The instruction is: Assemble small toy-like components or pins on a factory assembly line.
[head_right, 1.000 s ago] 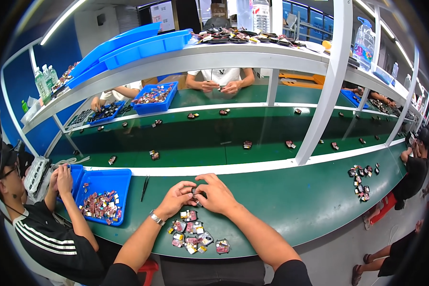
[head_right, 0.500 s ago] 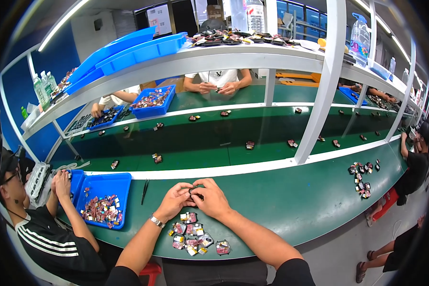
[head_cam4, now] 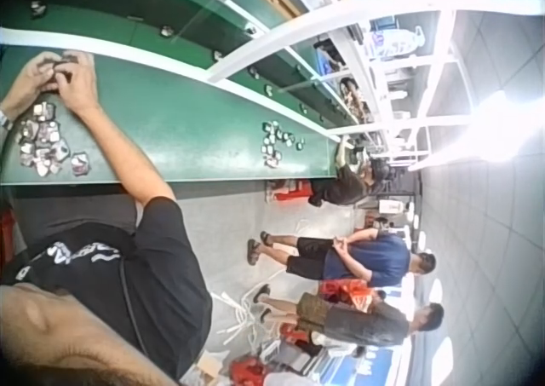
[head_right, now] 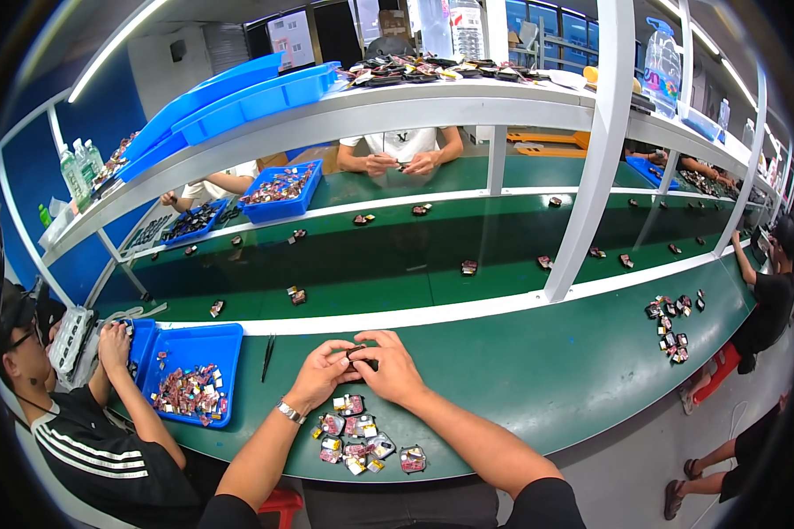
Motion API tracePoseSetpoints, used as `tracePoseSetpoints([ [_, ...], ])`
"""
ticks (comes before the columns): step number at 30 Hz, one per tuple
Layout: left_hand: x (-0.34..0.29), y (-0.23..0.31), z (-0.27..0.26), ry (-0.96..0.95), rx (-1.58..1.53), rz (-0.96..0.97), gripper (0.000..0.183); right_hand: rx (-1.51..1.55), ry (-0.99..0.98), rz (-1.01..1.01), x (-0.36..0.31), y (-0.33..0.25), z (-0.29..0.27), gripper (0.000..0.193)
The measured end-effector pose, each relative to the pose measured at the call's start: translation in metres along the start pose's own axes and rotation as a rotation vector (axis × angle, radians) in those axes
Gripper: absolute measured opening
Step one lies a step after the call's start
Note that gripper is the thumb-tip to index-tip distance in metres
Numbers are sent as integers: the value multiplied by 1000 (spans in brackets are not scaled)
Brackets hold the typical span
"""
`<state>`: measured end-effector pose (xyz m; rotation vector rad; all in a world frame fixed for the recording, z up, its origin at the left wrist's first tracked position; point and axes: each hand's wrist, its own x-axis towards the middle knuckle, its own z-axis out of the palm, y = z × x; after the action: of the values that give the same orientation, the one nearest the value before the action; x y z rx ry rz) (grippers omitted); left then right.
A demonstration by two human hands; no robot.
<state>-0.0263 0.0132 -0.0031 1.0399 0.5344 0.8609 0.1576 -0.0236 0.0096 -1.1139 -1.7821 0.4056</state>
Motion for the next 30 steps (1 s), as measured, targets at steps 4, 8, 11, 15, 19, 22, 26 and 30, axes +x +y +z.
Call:
tracePoseSetpoints([
  [4, -1, -3, -9, 19, -12, 21, 27, 31, -25, 13, 0, -6, 5, 17],
  [8, 1, -3, -7, 18, -46, 20, 27, -26, -16, -2, 1, -6, 0, 18],
  [11, 0, -1, -5, 2, -69, -2, 29, -20, 1, 15, -1, -1, 1, 18],
  [15, 0, -4, -4, 24, -48, 27, 28, 20, 17, 10, -2, -4, 7, 18],
  [19, -1, -4, -7, 103, 42, 44, 27, -3, 20, -56, 1, -9, 6, 20],
  [22, 1, -1, 5, 99, 10, 38, 27, 0, 29, -43, 2, -4, 0, 20],
  [26, 0, -2, 1, 99, 10, 21, 28, -78, 103, -123, 5, -7, -1, 18],
  [30, 0, -1, 1, 106, -1, 7, 29, -189, 119, -238, 5, -7, 1, 19],
])
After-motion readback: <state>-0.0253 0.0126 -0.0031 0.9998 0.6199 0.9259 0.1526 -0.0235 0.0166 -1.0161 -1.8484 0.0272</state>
